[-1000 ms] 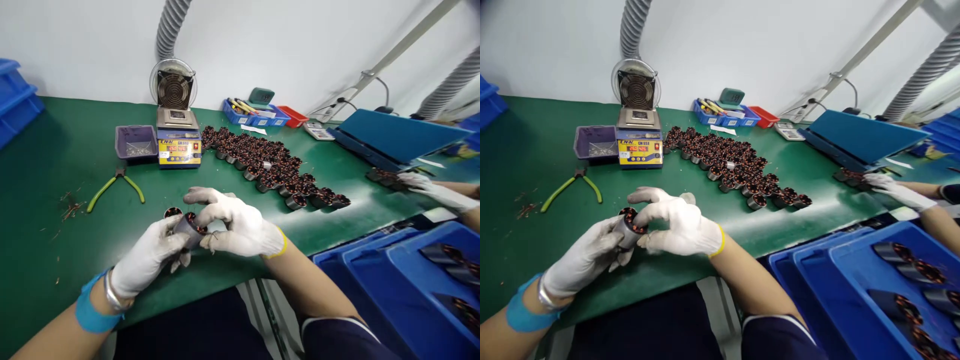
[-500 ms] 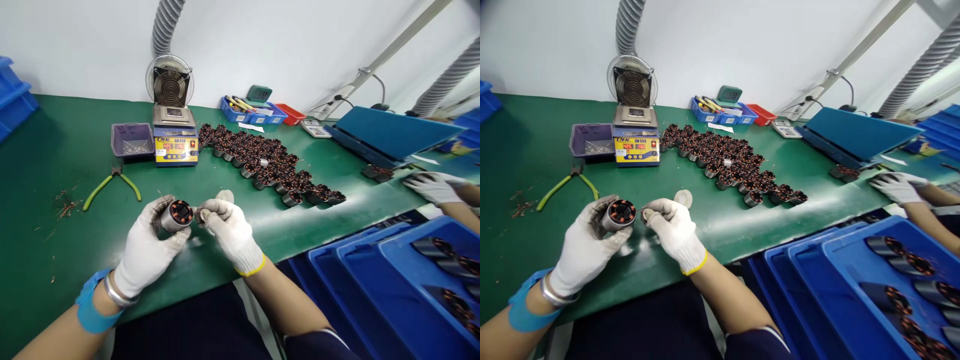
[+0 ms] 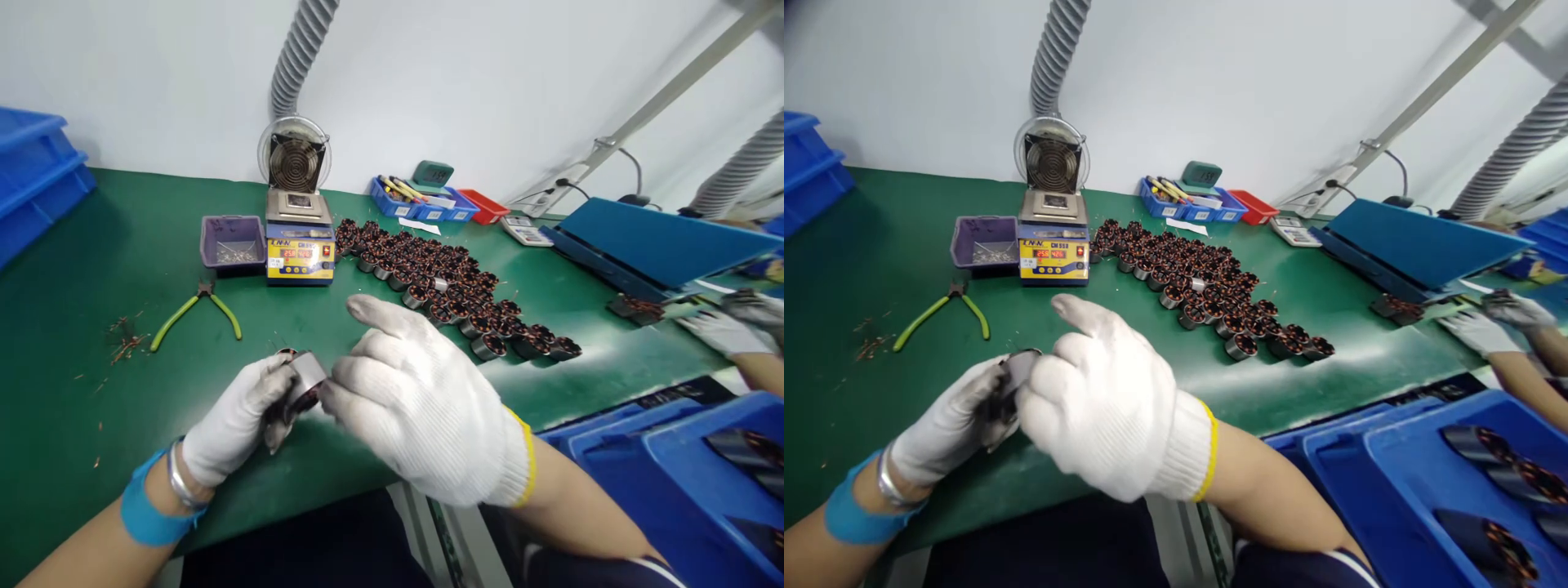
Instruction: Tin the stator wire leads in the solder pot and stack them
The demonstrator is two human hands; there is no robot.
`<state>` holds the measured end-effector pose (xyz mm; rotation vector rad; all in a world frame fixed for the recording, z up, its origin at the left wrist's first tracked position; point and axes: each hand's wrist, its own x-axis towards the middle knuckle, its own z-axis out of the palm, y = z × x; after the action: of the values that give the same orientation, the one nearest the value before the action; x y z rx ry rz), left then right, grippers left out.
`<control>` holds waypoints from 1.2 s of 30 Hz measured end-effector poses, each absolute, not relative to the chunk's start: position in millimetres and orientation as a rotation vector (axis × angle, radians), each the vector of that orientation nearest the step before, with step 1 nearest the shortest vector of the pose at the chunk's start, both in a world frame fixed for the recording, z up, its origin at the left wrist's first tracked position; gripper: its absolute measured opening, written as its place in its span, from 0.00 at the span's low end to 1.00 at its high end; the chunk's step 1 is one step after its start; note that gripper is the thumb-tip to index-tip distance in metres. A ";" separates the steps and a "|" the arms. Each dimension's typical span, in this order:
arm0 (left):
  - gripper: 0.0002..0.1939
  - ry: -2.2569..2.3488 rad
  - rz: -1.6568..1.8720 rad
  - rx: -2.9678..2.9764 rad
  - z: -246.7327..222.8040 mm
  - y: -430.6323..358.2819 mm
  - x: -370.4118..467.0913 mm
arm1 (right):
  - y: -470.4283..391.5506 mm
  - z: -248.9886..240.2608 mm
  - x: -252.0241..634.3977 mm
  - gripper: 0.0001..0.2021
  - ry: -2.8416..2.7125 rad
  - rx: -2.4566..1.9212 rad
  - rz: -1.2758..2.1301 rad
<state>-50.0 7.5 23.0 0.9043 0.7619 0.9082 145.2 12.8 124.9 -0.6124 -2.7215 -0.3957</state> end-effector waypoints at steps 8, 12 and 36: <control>0.36 0.738 0.844 0.710 30.6 13.3 -57.7 | 46.1 120.7 143.6 0.10 -2.692 -0.661 -0.176; 0.38 0.734 0.923 0.657 36.2 16.6 -64.7 | 36.9 117.4 145.6 0.12 -2.724 -0.701 -0.334; 0.22 0.731 1.136 0.760 22.9 6.6 -36.0 | 41.9 126.0 136.7 0.09 -2.748 -0.606 -0.056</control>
<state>-36.0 6.6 22.9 0.7602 0.7305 1.1358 136.7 41.9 126.0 -0.6064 -2.7479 -0.0561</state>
